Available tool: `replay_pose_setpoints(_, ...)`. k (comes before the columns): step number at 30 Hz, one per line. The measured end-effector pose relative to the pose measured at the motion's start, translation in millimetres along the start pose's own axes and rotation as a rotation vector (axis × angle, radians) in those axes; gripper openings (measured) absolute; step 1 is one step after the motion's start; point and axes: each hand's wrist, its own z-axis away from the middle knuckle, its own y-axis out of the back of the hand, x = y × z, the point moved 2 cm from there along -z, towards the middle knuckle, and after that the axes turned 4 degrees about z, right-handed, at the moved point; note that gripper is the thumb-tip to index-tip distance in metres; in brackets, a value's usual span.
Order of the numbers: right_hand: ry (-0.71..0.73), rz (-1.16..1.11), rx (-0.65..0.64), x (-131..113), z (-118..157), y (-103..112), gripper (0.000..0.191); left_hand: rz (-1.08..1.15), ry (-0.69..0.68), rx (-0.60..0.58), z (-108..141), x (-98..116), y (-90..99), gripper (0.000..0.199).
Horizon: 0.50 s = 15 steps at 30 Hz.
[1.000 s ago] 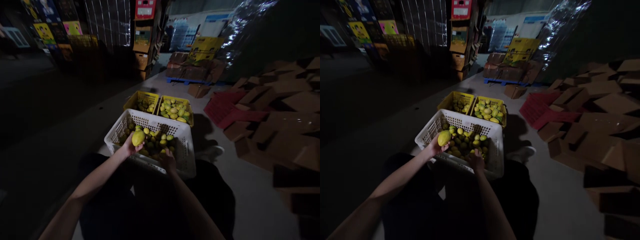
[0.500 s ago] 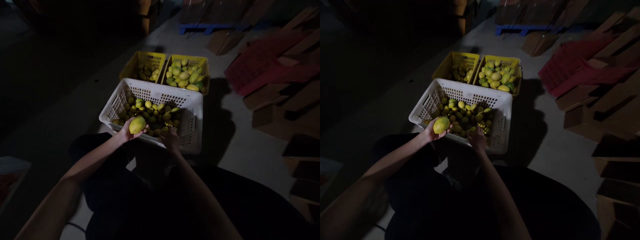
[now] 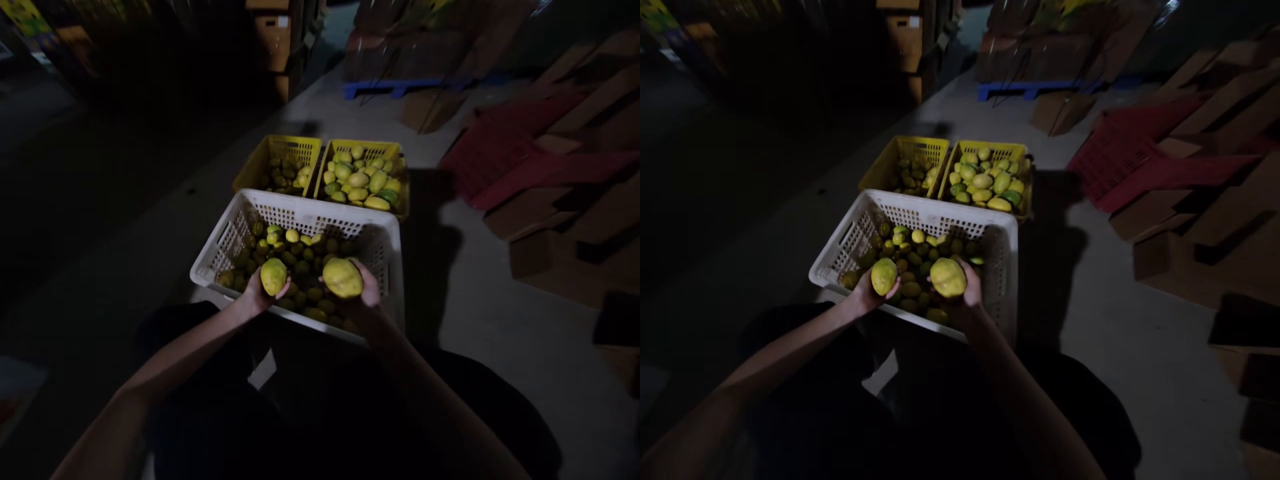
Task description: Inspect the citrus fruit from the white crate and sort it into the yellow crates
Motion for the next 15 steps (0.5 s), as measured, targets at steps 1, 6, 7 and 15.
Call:
replay_pose_setpoints(1, -0.068, -0.071, -0.003, -3.5, -0.7, -6.7, 0.027, 0.006, 0.010, -0.019, 0.8, -1.3, -6.5, 0.028)
replay_pose_setpoints(6, -0.319, -0.267, -0.010, -19.9, 4.8, -27.3, 0.020, -0.002, -0.040, -0.199, 14.5, 5.9, -50.0, 0.028)
replay_pose_setpoints(7, -0.301, -0.294, -0.023, -21.6, 6.2, -28.8, 0.021, 0.014, -0.050, -0.225, 16.8, 6.6, -57.5, 0.027)
replay_pose_setpoints(15, -0.116, -0.518, -0.029, -19.2, 0.2, -30.6, 0.032, 0.018, 0.010, -0.306, 15.7, -20.6, -88.5, 0.019)
